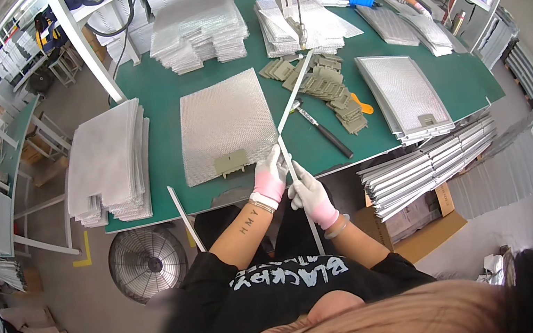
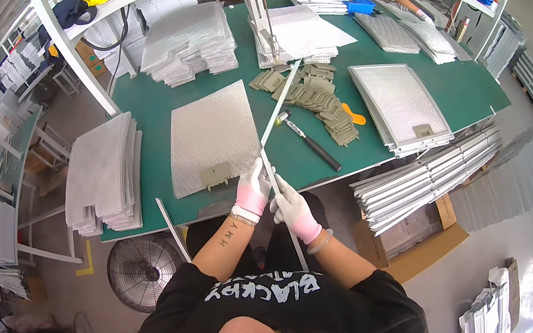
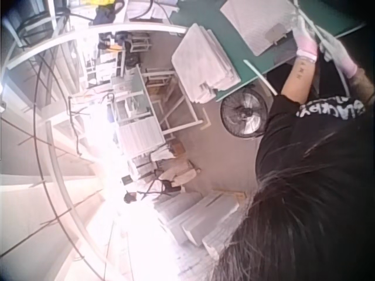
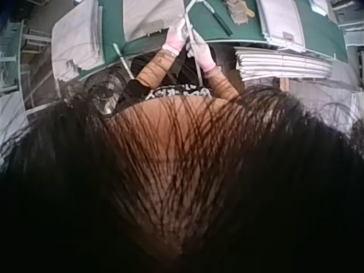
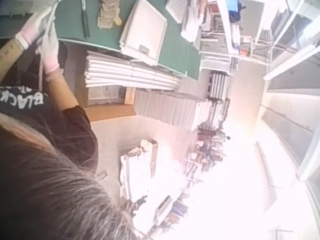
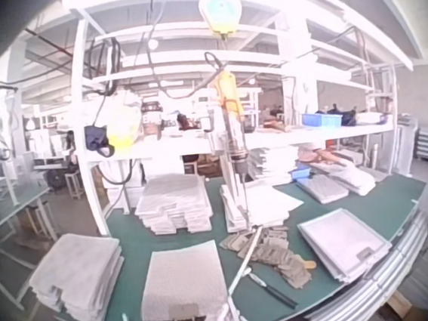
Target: Assemble metal mesh filters into frames using various tools at a manufacturing workstation.
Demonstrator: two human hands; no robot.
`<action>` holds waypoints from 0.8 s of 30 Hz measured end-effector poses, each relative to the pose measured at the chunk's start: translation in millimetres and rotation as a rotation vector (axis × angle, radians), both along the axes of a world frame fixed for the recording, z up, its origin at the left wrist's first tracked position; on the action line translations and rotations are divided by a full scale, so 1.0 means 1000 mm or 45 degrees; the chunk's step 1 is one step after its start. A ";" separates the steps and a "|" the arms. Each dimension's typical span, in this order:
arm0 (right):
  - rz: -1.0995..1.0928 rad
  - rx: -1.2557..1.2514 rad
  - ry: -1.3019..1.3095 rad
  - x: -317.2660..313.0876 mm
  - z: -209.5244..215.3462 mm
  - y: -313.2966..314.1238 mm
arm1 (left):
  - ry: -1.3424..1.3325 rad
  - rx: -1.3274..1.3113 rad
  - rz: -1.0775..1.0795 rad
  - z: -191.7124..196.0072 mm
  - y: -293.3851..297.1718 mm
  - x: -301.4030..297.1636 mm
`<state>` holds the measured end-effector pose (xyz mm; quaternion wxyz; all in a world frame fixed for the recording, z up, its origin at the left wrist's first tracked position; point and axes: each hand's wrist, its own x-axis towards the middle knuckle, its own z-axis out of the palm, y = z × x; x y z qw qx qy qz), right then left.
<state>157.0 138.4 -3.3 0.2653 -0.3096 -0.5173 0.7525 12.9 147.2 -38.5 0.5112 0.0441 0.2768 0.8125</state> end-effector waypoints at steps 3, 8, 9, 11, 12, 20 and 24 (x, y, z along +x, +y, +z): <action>0.055 -0.001 0.062 -0.003 0.002 0.008 | 0.003 -0.011 -0.018 0.003 0.002 -0.004; 0.123 0.163 -0.079 -0.019 0.010 0.030 | -0.025 -0.122 -0.079 0.014 -0.002 -0.003; 0.117 0.228 -0.092 -0.026 0.003 0.044 | -0.029 -0.118 -0.065 0.010 -0.006 -0.003; 0.045 0.703 -0.118 -0.056 -0.015 0.077 | 0.405 -0.154 -0.299 -0.013 -0.021 -0.008; 0.034 0.764 -0.157 -0.061 -0.019 0.094 | 0.294 -0.039 -0.271 -0.009 -0.027 0.001; 0.247 0.077 -0.101 -0.061 0.011 0.098 | 1.786 -0.776 0.174 0.074 -0.163 -0.095; 0.302 0.079 -0.046 -0.065 0.012 0.092 | 0.908 0.033 -0.073 0.050 -0.177 -0.151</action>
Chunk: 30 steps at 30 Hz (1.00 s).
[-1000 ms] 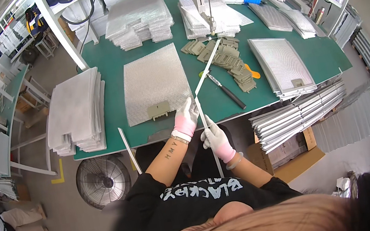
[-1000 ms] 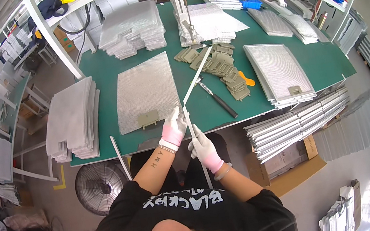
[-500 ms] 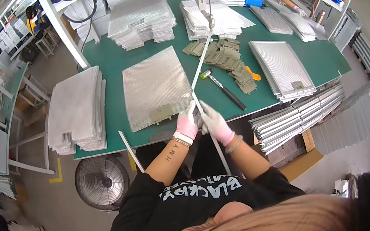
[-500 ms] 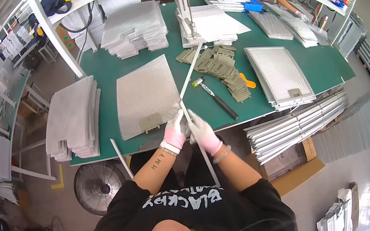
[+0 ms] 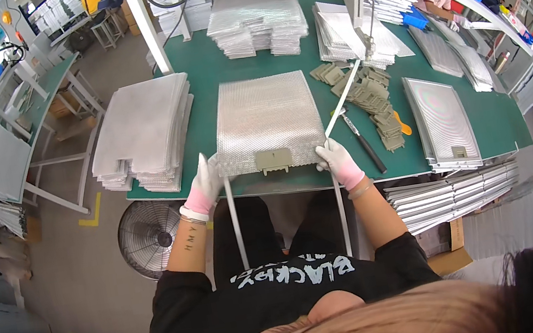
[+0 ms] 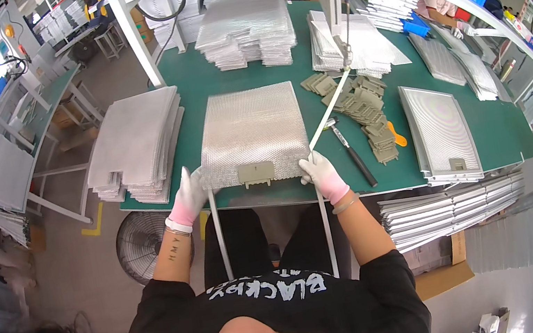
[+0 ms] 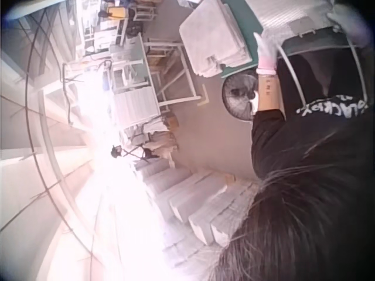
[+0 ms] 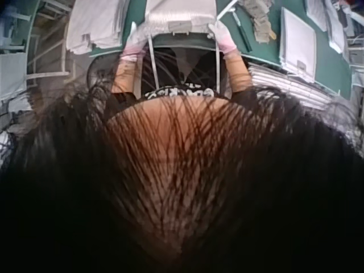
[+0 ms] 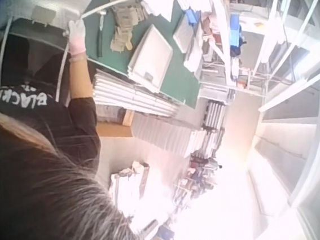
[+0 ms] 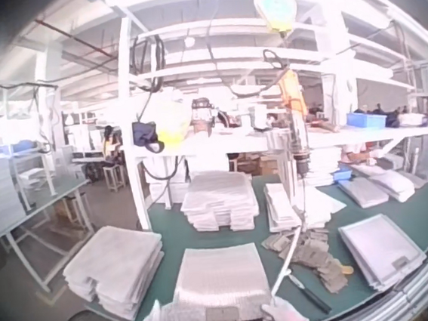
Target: Assemble metal mesh filters into frames using various tools at a manufacturing workstation.
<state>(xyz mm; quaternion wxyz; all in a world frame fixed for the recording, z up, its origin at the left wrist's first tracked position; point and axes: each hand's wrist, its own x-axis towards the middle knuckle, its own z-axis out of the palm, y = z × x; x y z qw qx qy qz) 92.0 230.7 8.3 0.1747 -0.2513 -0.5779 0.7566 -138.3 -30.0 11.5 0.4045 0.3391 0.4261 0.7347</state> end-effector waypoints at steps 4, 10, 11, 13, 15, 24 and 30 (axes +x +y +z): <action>-0.029 0.054 0.100 0.010 0.017 -0.012 | -0.171 -0.282 0.018 0.020 -0.008 0.006; -0.129 0.109 0.267 0.038 0.045 -0.020 | 0.081 -0.357 0.317 0.051 -0.006 0.033; -0.125 0.117 0.303 0.041 0.051 -0.022 | 0.151 -0.219 0.368 0.054 -0.005 0.041; -0.152 0.120 0.318 0.049 0.063 -0.029 | 0.176 -0.019 0.393 0.061 -0.008 0.058; -0.135 0.162 0.327 0.055 0.075 -0.038 | 0.351 -0.129 0.511 0.071 -0.021 0.065; -0.002 0.735 0.435 0.044 0.112 -0.080 | -0.060 0.208 0.700 0.084 -0.105 0.081; -0.190 1.219 0.458 0.020 0.174 -0.071 | 0.806 0.316 1.118 0.140 -0.056 0.065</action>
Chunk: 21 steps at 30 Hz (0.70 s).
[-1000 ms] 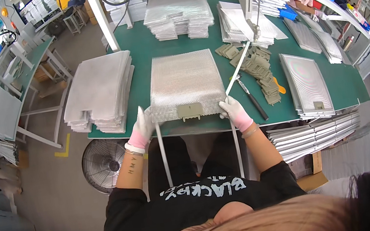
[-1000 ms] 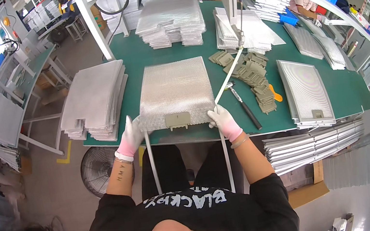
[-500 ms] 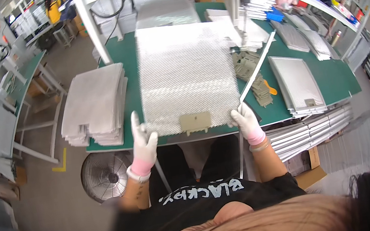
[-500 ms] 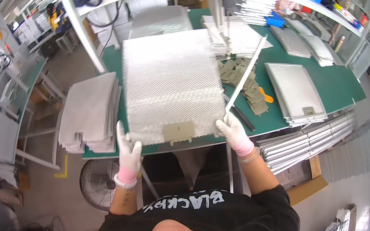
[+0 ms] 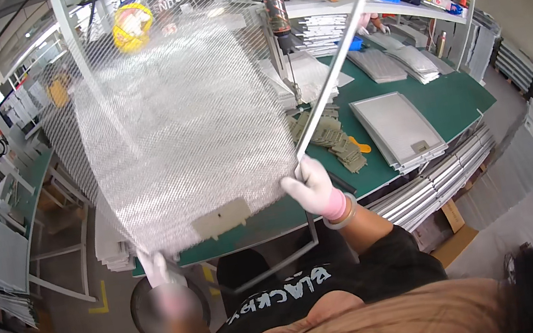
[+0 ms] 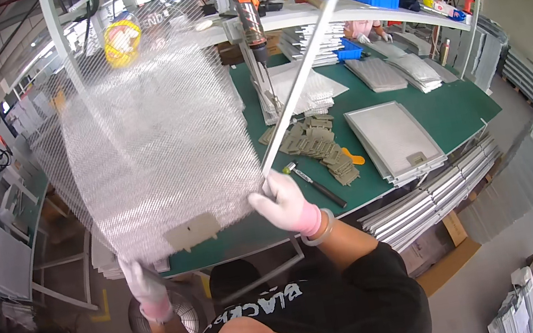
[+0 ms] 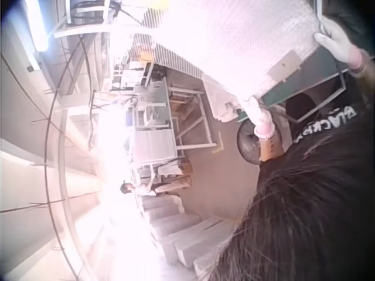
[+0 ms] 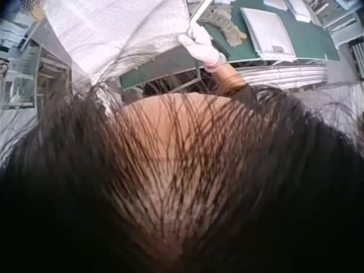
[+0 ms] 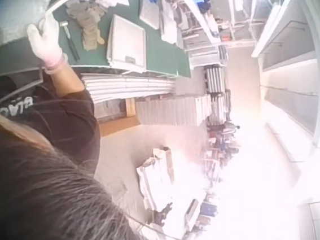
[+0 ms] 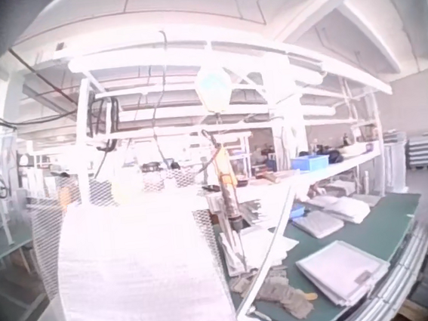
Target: Assemble metal mesh filters into frames using various tools at a manufacturing workstation.
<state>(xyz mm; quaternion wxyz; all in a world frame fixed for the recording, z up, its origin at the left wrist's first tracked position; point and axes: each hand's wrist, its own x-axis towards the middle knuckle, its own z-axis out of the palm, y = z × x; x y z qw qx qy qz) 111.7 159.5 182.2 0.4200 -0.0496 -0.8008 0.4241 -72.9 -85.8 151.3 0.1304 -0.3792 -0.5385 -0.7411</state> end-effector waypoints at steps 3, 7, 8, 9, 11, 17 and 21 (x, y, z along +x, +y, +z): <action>-0.152 -0.157 0.263 -0.022 0.016 0.018 | 0.121 -0.081 -0.201 0.028 0.028 -0.049; -0.033 -0.368 0.479 -0.046 0.006 0.050 | -0.156 -0.202 -0.510 0.031 0.072 -0.101; -0.137 -0.324 0.413 -0.047 -0.005 0.056 | -0.194 -0.159 -0.461 0.028 0.081 -0.097; -0.242 -0.282 0.349 -0.048 -0.010 0.057 | -0.203 -0.158 -0.410 0.023 0.088 -0.096; -0.450 -0.125 0.314 -0.048 -0.019 0.054 | -0.230 -0.167 -0.416 0.015 0.090 -0.093; -0.450 -0.099 0.324 -0.044 -0.029 0.075 | -0.248 -0.090 -0.414 0.005 0.105 -0.091; -0.263 -0.300 0.273 -0.051 -0.046 0.069 | -0.291 -0.194 -0.363 -0.027 0.108 -0.089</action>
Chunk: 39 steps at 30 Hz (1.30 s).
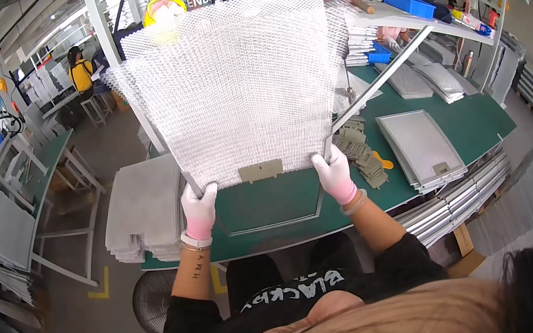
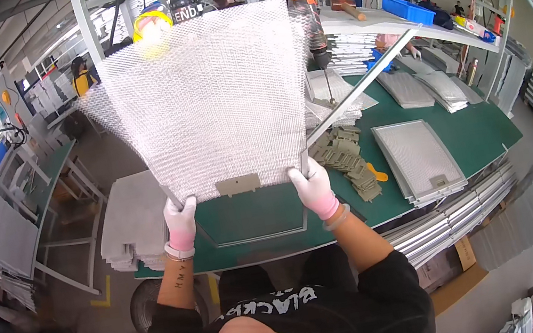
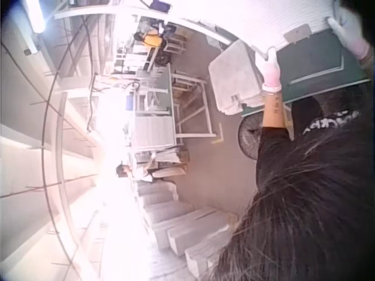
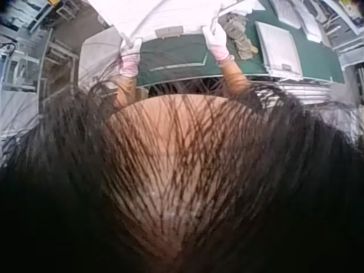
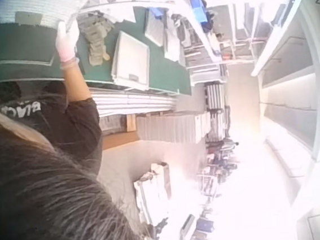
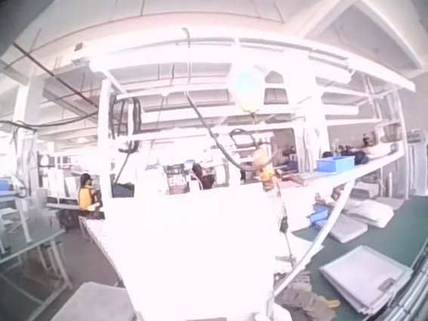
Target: Assemble metal mesh filters into frames using various tools at a manufacturing workstation.
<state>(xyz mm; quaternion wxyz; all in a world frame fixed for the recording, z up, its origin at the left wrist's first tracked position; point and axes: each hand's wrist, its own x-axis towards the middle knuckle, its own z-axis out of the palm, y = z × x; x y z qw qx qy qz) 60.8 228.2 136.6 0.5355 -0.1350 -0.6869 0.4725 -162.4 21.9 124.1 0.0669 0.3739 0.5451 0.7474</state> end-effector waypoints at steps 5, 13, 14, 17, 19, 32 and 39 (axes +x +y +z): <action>0.018 0.118 -0.024 0.009 -0.012 0.001 | 0.011 0.013 -0.088 -0.022 -0.012 -0.002; 0.261 -0.050 0.065 0.011 0.028 0.005 | -0.081 0.307 -0.341 0.037 -0.015 -0.018; 0.050 0.003 0.053 0.008 0.021 0.000 | -0.085 0.302 -0.344 0.030 -0.016 -0.017; -0.275 0.115 0.041 0.000 0.025 -0.024 | 0.012 0.127 -0.044 0.018 -0.015 -0.020; -0.337 0.128 0.005 0.005 0.023 -0.023 | 0.053 0.277 -0.009 0.027 -0.013 -0.005; 0.042 0.128 0.150 0.006 -0.001 -0.003 | 0.112 0.107 -0.035 0.009 -0.016 -0.010; 0.129 0.236 -0.186 0.035 -0.004 0.030 | 0.130 0.062 -0.280 0.035 -0.023 -0.014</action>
